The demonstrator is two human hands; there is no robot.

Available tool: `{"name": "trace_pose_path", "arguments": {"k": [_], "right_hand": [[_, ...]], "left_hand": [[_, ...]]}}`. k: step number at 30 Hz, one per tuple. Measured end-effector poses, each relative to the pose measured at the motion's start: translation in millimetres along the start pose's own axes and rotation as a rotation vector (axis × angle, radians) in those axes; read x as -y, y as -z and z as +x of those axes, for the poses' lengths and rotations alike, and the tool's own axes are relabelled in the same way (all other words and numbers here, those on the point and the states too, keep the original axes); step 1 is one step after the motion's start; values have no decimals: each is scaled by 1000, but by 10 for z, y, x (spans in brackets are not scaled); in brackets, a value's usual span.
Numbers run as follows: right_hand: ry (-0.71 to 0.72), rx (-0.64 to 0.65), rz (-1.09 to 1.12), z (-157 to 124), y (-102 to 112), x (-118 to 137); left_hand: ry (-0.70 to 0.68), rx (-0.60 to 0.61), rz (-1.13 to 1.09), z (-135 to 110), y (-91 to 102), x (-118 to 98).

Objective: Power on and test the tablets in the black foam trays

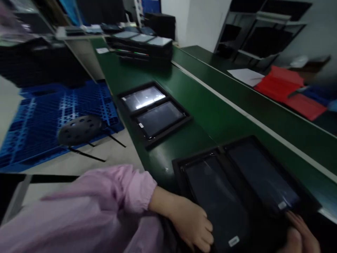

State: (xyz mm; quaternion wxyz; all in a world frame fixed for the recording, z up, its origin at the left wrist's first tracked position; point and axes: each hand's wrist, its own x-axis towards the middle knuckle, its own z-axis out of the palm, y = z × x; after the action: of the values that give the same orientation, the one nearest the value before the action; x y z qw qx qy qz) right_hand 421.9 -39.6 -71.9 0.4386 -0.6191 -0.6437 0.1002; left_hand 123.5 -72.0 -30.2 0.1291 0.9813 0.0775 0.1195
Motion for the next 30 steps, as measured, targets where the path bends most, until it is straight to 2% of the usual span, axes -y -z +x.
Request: {"name": "trace_pose_path", "arguments": {"k": [2, 3, 4, 6, 9, 11, 14, 16, 18, 21, 23, 26, 30], "right_hand": [[6, 3, -105, 37, 29, 58], [32, 1, -154, 58, 27, 92], [58, 17, -193, 73, 15, 134], [160, 73, -235, 68, -37, 261], [378, 169, -244, -69, -165, 621], [461, 230, -267, -230, -252, 958], [402, 356, -141, -453, -319, 1404], [327, 459, 18, -504, -301, 1518], [234, 419, 26, -467, -241, 1437], [75, 169, -322, -356, -125, 1084], [-38, 111, -462, -313, -72, 856], [-124, 92, -437, -295, -61, 684], [-133, 74, -343, -265, -76, 636]], "left_hand": [[2, 31, -212, -120, 91, 127], [92, 58, -297, -190, 166, 212], [213, 89, -366, -270, 251, 303], [541, 106, -422, -462, 436, 490], [743, 66, -358, -777, 707, 746], [872, 14, -271, -929, 869, 870], [1052, -65, -126, -962, 1040, 936], [1113, -101, -68, -847, 1058, 901], [1109, -113, -40, -661, 975, 833], [1056, -24, -10, -355, 719, 754], [1057, 76, 10, -199, 550, 755], [1142, 124, 52, -96, 419, 807], [1238, 83, 108, -123, 429, 867]]}}
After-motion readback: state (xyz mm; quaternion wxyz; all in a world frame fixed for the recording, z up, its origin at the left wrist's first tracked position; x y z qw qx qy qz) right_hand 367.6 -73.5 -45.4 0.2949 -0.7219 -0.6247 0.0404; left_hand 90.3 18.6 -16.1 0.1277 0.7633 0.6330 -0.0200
